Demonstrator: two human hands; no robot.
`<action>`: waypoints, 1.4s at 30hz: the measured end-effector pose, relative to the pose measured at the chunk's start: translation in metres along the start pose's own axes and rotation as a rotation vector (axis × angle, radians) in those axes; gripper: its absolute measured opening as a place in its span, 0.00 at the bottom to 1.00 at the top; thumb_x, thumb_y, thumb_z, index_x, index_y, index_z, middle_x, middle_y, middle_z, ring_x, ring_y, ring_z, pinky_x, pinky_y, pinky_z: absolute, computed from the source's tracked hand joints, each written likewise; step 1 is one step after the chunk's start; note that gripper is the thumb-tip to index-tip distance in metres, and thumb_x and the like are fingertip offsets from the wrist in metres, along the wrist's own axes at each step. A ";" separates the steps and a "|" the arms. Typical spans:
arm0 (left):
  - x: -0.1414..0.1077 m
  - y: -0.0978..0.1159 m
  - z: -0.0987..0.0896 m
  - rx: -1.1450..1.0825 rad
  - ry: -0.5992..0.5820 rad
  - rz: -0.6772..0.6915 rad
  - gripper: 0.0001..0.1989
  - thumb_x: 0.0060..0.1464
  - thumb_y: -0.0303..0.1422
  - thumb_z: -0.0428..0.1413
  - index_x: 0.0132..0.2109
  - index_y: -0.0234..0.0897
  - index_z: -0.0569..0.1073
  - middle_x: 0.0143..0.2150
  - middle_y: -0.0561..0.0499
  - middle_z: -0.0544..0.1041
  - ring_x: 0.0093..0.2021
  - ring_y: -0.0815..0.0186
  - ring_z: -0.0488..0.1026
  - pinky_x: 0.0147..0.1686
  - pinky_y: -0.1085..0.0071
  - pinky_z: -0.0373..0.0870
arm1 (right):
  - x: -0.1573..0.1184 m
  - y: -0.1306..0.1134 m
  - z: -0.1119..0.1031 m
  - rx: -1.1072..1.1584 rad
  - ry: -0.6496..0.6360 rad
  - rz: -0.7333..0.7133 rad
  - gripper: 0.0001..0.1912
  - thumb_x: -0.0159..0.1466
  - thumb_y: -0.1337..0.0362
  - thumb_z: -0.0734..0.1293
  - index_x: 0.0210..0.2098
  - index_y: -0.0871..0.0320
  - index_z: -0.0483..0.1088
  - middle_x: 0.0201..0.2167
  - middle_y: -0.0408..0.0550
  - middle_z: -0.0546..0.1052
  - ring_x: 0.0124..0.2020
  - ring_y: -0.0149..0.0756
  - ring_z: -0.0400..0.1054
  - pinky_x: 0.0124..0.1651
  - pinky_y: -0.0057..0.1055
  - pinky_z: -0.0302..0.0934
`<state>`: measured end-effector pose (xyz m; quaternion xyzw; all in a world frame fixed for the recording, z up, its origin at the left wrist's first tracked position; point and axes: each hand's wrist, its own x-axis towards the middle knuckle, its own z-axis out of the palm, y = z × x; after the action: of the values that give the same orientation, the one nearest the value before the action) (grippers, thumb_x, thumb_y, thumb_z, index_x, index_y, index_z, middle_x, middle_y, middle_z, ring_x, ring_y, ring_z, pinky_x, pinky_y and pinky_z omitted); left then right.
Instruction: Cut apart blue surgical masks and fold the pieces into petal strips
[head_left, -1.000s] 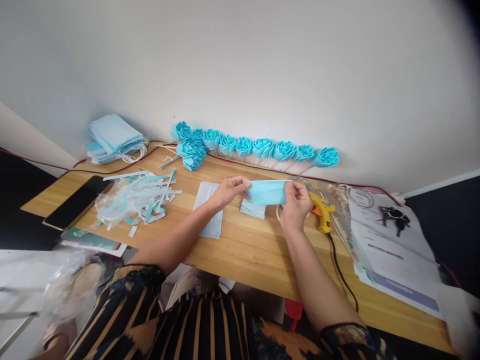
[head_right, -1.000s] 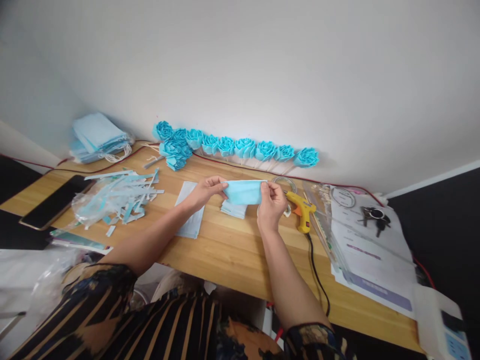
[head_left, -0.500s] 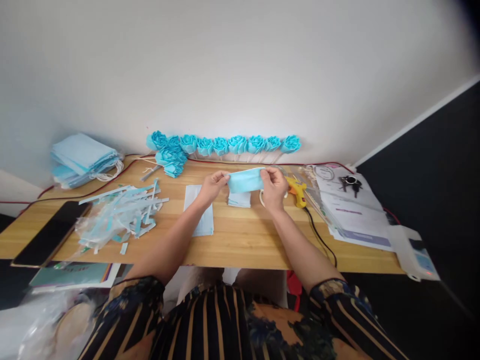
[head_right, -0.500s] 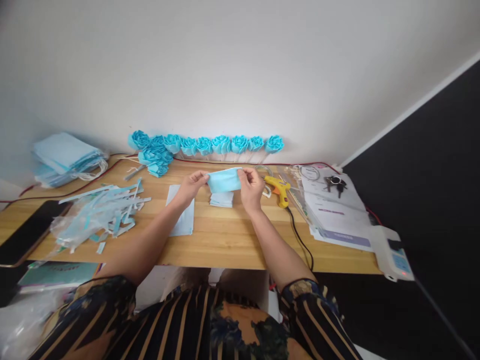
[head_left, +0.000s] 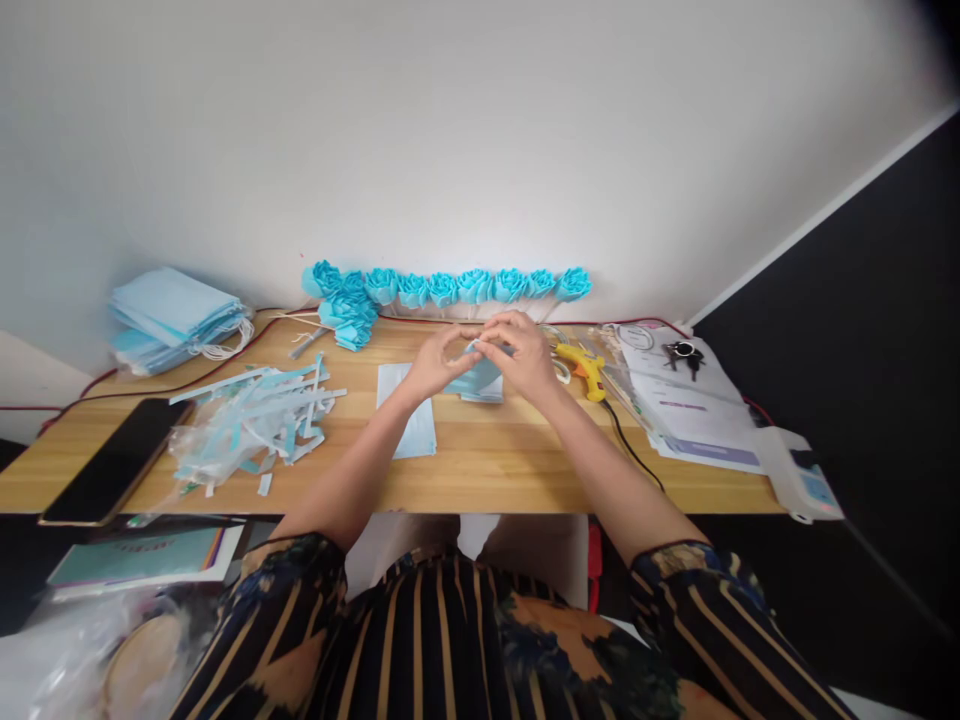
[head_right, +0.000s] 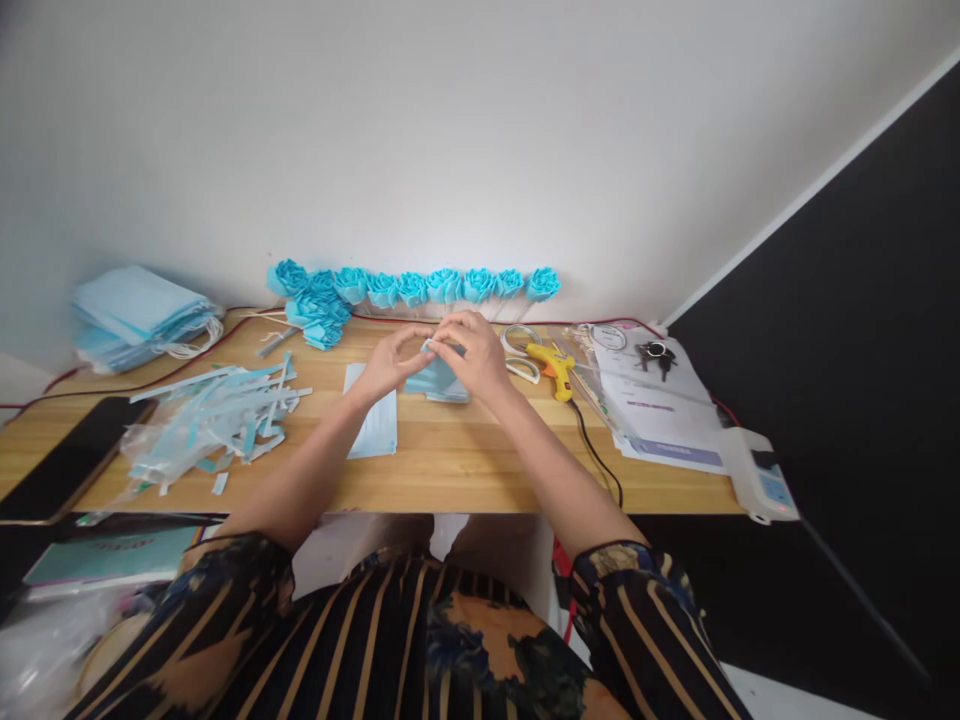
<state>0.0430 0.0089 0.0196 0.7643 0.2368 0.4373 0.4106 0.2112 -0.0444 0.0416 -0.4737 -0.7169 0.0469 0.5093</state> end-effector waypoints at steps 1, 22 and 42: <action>0.000 0.001 0.000 -0.002 -0.003 -0.021 0.12 0.52 0.38 0.60 0.41 0.36 0.77 0.44 0.46 0.80 0.47 0.58 0.74 0.53 0.64 0.65 | 0.002 -0.001 0.001 -0.015 -0.010 -0.011 0.04 0.60 0.62 0.70 0.28 0.52 0.76 0.36 0.47 0.77 0.43 0.41 0.69 0.51 0.40 0.60; 0.014 -0.022 -0.007 -0.977 0.509 -0.252 0.20 0.38 0.38 0.71 0.39 0.37 0.79 0.37 0.53 0.82 0.40 0.66 0.78 0.47 0.70 0.70 | -0.023 0.014 0.025 0.475 -0.068 0.499 0.49 0.51 0.47 0.74 0.67 0.54 0.56 0.58 0.56 0.72 0.58 0.47 0.67 0.51 0.39 0.67; 0.010 -0.025 -0.002 -1.006 0.550 -0.322 0.12 0.47 0.34 0.67 0.32 0.35 0.72 0.23 0.58 0.73 0.24 0.74 0.68 0.31 0.77 0.65 | -0.038 0.000 0.066 -0.551 -0.263 -0.106 0.06 0.66 0.66 0.64 0.33 0.58 0.73 0.34 0.52 0.78 0.38 0.42 0.67 0.41 0.36 0.53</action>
<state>0.0461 0.0309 0.0040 0.2890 0.2110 0.6098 0.7071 0.1607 -0.0450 -0.0160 -0.5457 -0.7862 -0.1149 0.2664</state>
